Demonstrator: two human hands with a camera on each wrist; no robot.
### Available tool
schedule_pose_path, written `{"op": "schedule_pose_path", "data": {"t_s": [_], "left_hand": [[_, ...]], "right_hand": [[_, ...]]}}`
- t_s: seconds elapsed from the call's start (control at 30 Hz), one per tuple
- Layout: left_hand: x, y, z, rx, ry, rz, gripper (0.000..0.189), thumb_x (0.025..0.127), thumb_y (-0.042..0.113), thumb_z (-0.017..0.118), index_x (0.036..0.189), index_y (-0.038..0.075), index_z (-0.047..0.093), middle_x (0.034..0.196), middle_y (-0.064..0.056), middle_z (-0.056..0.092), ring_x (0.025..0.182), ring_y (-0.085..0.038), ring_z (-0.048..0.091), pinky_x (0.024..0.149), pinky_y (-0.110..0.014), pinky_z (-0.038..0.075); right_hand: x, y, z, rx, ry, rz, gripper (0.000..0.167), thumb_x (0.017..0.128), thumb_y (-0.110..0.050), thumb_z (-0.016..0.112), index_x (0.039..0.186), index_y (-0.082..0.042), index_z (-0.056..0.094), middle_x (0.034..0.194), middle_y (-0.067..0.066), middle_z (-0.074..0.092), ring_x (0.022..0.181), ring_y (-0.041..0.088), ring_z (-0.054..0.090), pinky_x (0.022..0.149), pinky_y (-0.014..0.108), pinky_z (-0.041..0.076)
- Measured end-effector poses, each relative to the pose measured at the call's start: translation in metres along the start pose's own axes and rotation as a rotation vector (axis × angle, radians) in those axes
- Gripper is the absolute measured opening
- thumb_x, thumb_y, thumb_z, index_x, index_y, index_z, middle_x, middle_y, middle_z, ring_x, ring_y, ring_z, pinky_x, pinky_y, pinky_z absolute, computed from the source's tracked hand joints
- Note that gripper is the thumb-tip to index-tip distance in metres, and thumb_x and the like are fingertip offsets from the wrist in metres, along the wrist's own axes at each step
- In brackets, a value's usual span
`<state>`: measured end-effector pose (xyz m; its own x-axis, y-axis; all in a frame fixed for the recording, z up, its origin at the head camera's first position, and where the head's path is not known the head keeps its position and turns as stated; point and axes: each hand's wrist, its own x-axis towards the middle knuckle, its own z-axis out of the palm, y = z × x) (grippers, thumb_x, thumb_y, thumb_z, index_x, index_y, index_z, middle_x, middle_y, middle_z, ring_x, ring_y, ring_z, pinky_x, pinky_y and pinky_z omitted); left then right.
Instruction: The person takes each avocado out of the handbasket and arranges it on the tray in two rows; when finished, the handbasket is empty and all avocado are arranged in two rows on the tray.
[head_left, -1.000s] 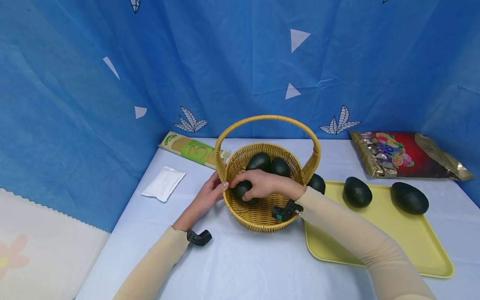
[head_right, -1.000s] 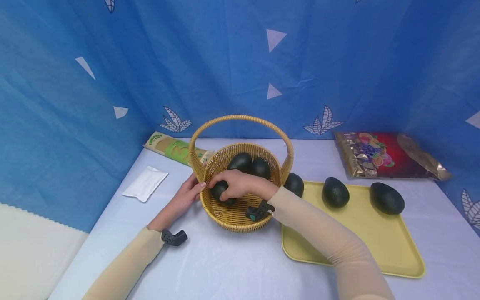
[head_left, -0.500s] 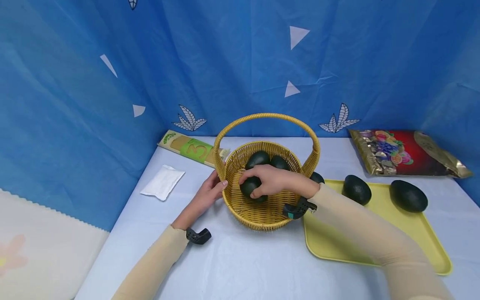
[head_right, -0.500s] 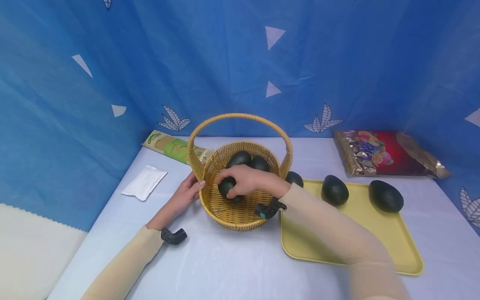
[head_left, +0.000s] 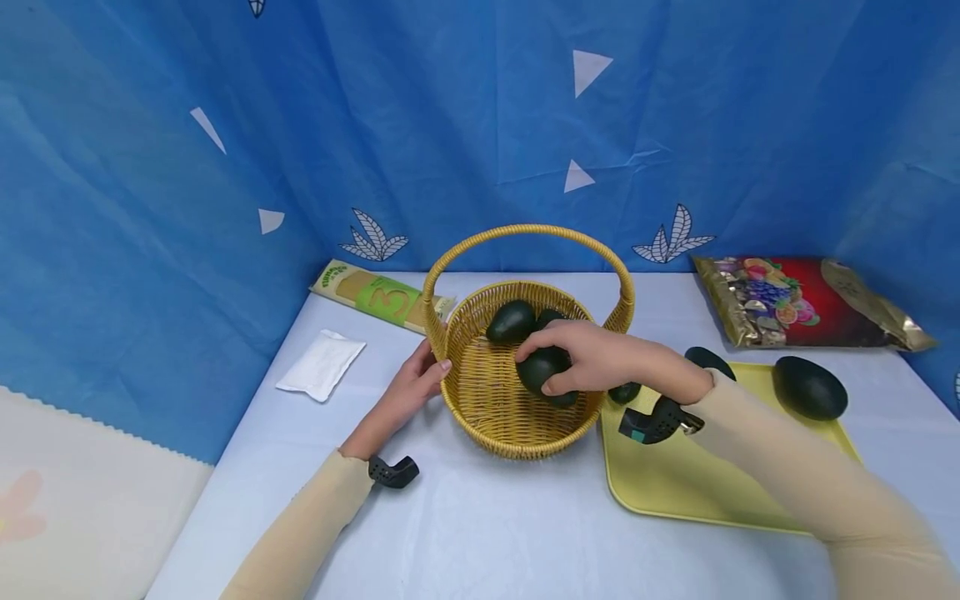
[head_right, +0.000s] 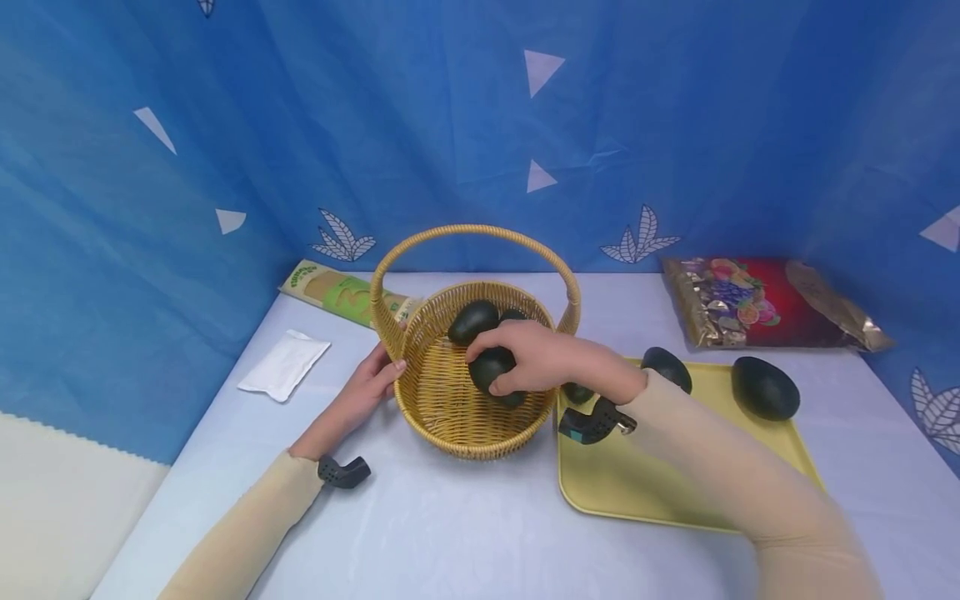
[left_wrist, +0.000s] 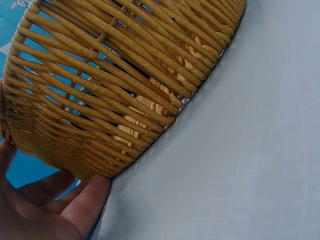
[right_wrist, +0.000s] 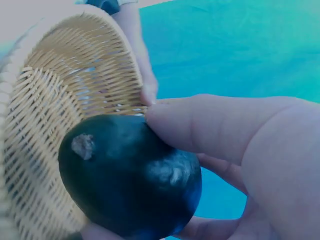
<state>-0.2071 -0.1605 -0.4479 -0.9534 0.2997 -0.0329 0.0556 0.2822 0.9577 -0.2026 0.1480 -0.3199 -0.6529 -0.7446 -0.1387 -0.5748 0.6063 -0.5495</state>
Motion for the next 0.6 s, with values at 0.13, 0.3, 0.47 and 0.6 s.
{"op": "schedule_pose_path", "data": {"t_s": [0.13,0.3,0.47,0.6], "left_hand": [[0.000,0.000,0.000,0.005,0.001,0.007,0.068,0.106,0.027,0.050,0.165,0.024,0.016,0.163,-0.023,0.034,0.141,-0.042,0.049,0.100,-0.045,0.058],[0.000,-0.001,0.000,0.009,0.007,-0.003,0.068,0.106,0.027,0.050,0.165,0.025,0.016,0.163,-0.022,0.034,0.141,-0.041,0.048,0.100,-0.045,0.058],[0.001,-0.001,0.001,0.008,0.008,-0.002,0.068,0.106,0.026,0.050,0.165,0.025,0.016,0.163,-0.023,0.034,0.141,-0.042,0.049,0.100,-0.045,0.058],[0.000,0.001,0.001,0.002,0.004,0.003,0.068,0.106,0.026,0.050,0.165,0.024,0.016,0.162,-0.024,0.035,0.140,-0.043,0.050,0.099,-0.045,0.058]], "right_hand": [[-0.020,0.002,-0.008,0.041,0.035,-0.030,0.043,0.091,-0.016,0.074,0.132,-0.019,0.065,0.129,0.011,0.063,0.111,0.026,0.060,0.084,0.036,0.056],[-0.045,0.005,-0.013,0.086,0.068,-0.015,0.042,0.090,-0.014,0.074,0.131,-0.020,0.066,0.132,0.012,0.061,0.112,0.027,0.059,0.080,0.032,0.058],[-0.070,0.009,-0.013,0.149,0.088,0.025,0.043,0.091,-0.014,0.074,0.132,-0.022,0.064,0.132,0.012,0.060,0.112,0.029,0.060,0.075,0.028,0.060],[-0.089,0.014,-0.011,0.210,0.099,0.033,0.043,0.092,-0.014,0.074,0.133,-0.018,0.063,0.135,0.015,0.059,0.114,0.032,0.060,0.071,0.025,0.062]]}}
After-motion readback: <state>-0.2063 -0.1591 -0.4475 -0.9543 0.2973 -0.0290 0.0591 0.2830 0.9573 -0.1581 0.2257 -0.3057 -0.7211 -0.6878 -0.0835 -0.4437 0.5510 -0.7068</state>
